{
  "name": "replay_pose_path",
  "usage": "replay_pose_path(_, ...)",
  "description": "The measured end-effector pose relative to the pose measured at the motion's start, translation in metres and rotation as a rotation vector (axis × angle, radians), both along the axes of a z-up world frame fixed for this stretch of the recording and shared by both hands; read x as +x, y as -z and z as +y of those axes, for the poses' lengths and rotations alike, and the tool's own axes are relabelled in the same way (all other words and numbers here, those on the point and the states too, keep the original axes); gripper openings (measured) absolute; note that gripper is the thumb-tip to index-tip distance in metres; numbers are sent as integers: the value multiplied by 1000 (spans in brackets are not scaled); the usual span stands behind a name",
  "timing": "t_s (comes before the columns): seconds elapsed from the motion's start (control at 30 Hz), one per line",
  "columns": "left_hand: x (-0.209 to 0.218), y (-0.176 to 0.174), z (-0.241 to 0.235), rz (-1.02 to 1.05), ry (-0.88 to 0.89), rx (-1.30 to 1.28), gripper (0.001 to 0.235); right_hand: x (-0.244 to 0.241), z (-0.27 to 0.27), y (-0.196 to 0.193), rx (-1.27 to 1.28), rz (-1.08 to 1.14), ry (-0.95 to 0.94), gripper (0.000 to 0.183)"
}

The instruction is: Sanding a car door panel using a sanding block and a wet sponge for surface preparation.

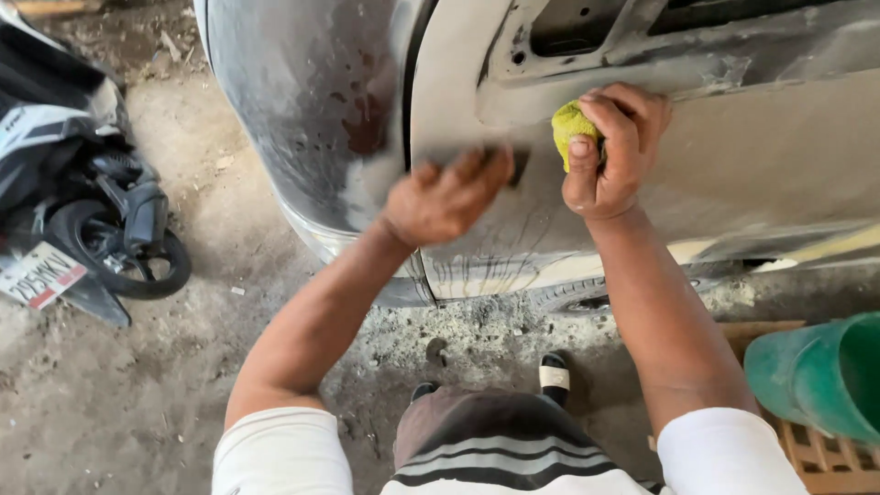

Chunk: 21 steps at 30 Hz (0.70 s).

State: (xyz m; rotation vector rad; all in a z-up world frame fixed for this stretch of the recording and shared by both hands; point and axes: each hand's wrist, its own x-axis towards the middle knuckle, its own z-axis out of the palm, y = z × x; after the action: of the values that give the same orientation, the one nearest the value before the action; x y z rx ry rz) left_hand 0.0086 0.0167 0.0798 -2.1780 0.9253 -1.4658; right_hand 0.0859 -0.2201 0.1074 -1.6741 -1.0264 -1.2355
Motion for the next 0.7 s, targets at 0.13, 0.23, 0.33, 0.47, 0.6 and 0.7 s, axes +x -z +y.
replay_pose_path(0.13, -11, 1, -7, 17, -59, -112, 33, 6, -8, -2, -60, -13, -16, 35)
replay_pose_path(0.23, -16, 78, -2, 36, -82, -42, 26, 8, -9, -3, -97, -47, -59, 30)
replay_pose_path(0.33, -4, 98, 10, 221, 45, 131, 38, 11, -7, -6, -56, -76, -23, 34)
replay_pose_path(0.47, -10, -12, 6, 13, -67, 77, 28, 4, -5, -1, -63, -51, -43, 33)
replay_pose_path(0.6, -10, 16, -6, -17, -108, -99, 28, 4, -4, -4, -47, -17, -22, 36)
replay_pose_path(0.7, -11, 83, 0, 121, -21, 158, 32, 4, -6, 0, -51, -37, -24, 34)
